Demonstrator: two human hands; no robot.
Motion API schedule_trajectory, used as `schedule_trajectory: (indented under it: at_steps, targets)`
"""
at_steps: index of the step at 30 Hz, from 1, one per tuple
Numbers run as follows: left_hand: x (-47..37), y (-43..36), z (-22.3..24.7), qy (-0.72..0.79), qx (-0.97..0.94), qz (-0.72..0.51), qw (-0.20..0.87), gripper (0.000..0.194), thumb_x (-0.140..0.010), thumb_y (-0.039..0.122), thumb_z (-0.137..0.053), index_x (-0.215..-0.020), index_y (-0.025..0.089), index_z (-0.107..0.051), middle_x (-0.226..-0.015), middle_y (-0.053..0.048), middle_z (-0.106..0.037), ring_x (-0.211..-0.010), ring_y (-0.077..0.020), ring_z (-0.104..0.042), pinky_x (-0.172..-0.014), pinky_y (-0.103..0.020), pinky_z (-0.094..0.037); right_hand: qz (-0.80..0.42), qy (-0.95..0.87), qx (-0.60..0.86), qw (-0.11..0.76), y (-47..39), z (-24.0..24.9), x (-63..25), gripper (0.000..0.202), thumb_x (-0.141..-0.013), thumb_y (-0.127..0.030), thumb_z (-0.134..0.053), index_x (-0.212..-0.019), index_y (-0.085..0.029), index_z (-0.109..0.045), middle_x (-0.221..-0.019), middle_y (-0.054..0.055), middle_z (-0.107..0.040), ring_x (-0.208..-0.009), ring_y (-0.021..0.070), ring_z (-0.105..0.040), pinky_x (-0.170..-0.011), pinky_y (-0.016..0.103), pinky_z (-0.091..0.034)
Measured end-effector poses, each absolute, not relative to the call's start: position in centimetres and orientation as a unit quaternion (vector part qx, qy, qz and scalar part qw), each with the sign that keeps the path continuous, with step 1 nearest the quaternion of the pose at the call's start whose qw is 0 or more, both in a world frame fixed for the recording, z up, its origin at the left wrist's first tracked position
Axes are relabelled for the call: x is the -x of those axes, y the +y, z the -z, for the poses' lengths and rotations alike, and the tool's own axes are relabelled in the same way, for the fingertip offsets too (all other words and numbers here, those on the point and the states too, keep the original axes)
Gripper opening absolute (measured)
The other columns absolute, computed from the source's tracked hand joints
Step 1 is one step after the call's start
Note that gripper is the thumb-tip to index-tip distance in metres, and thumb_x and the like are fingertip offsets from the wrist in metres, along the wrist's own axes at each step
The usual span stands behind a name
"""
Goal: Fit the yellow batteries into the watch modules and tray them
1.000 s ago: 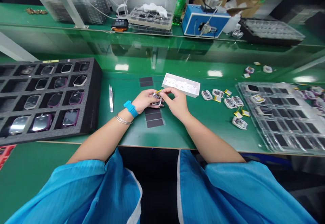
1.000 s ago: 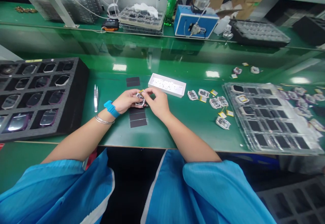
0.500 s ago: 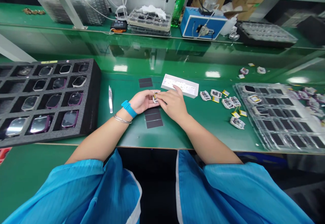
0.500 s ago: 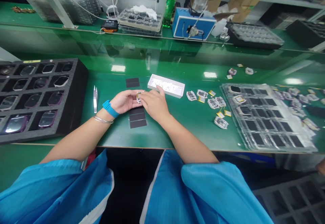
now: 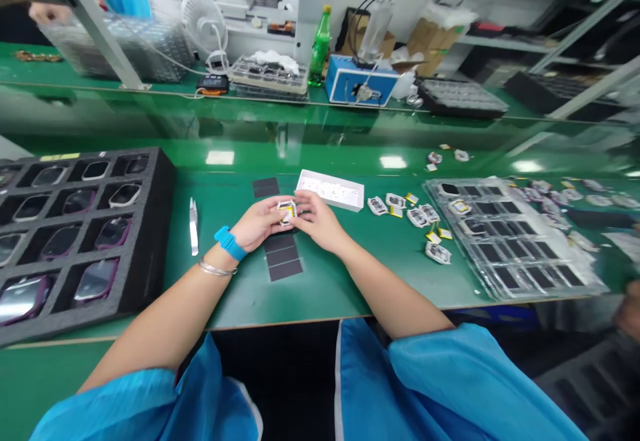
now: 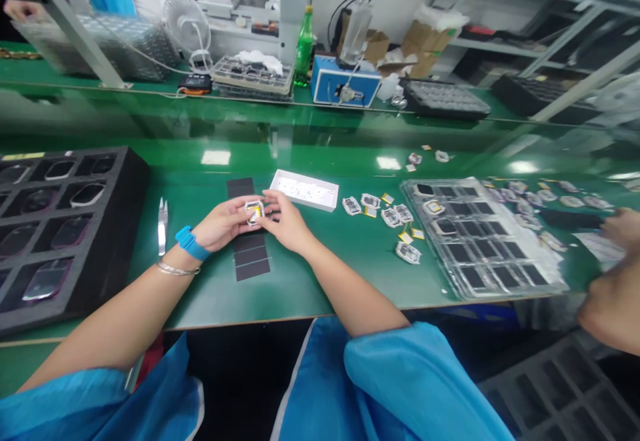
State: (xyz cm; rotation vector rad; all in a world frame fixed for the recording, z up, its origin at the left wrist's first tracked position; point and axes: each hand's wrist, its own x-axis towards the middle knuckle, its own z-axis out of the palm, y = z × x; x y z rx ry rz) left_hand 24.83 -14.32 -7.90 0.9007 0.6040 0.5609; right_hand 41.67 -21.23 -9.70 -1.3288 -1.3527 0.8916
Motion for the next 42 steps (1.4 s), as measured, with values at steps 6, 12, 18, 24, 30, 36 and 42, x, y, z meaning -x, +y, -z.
schedule_trajectory:
  at_steps: [6, 12, 18, 24, 30, 36, 42]
  targets:
    - [-24.7, -14.4, 8.2, 0.274, -0.481, -0.255, 0.793, 0.054, -0.065, 0.038, -0.094, -0.109, 0.016, -0.071, -0.111, -0.012, -0.076, -0.098, -0.0238, -0.075, -0.086, -0.034, -0.062, -0.524, -0.491, 0.488, 0.496, -21.0, 9.4, -41.4, 0.053, -0.076, -0.02, -0.071, -0.126, -0.022, -0.052, -0.099, 0.002, -0.067, -0.088, 0.0133, -0.068, -0.087, 0.031, -0.058]
    - [-24.7, -14.5, 7.8, 0.265, -0.514, -0.267, 0.771, 0.056, -0.066, 0.041, -0.092, -0.11, 0.017, -0.069, -0.11, -0.012, -0.076, -0.1, -0.0256, -0.074, -0.085, -0.034, -0.063, -0.491, -0.491, 0.497, 0.521, -21.5, 9.0, -40.7, 0.052, -0.076, -0.016, -0.07, -0.126, -0.022, -0.055, -0.099, 0.001, -0.07, -0.084, 0.0125, -0.069, -0.084, 0.029, -0.059]
    - [-24.8, -14.3, 7.7, 0.286, -0.508, -0.26, 0.77, 0.056, -0.062, 0.039, -0.094, -0.108, 0.017, -0.071, -0.106, -0.011, -0.077, -0.095, -0.0225, -0.074, -0.082, -0.031, -0.062, -0.504, -0.457, 0.502, 0.534, -20.8, 8.8, -40.6, 0.048, -0.071, -0.011, -0.073, -0.116, -0.02, -0.059, -0.088, -0.002, -0.069, -0.081, 0.0122, -0.068, -0.081, 0.027, -0.059]
    - [-24.9, -14.3, 7.1, 0.304, -0.502, -0.265, 0.765, 0.053, -0.061, 0.04, -0.093, -0.103, 0.016, -0.074, -0.103, -0.01, -0.078, -0.088, -0.0189, -0.074, -0.079, -0.028, -0.062, -0.597, -0.393, 0.445, 0.539, -20.6, 8.6, -40.6, 0.045, -0.072, -0.011, -0.075, -0.113, -0.02, -0.059, -0.083, -0.004, -0.069, -0.075, 0.0108, -0.068, -0.075, 0.025, -0.06]
    - [-25.2, -14.9, 6.7, 0.311, -0.511, -0.264, 0.757, 0.056, -0.052, 0.045, -0.098, -0.094, 0.014, -0.076, -0.09, -0.009, -0.078, -0.076, -0.0163, -0.072, -0.072, -0.026, -0.062, -0.564, -0.443, 0.449, 0.532, -20.2, 9.7, -40.5, 0.045, -0.073, -0.01, -0.077, -0.115, -0.017, -0.062, -0.085, -0.001, -0.07, -0.081, 0.0127, -0.068, -0.08, 0.028, -0.06]
    - [-25.5, -15.3, 6.8, 0.318, -0.52, -0.314, 0.728, 0.055, -0.052, 0.045, -0.098, -0.093, 0.016, -0.074, -0.088, -0.007, -0.078, -0.075, -0.0177, -0.073, -0.067, -0.025, -0.061, -0.476, -0.53, 0.466, 0.525, -20.0, 10.2, -40.5, 0.044, -0.079, -0.009, -0.072, -0.122, -0.015, -0.064, -0.104, 0.005, -0.073, -0.096, 0.0152, -0.069, -0.091, 0.03, -0.058]
    - [-25.2, -14.8, 6.9, 0.334, -0.534, -0.289, 0.721, 0.052, -0.058, 0.044, -0.095, -0.098, 0.016, -0.075, -0.091, -0.008, -0.077, -0.079, -0.019, -0.074, -0.068, -0.025, -0.063, -0.393, -0.573, 0.542, 0.473, -20.9, 9.1, -40.4, 0.047, -0.085, -0.019, -0.074, -0.13, -0.018, -0.06, -0.107, 0.005, -0.072, -0.093, 0.0147, -0.069, -0.092, 0.031, -0.056]
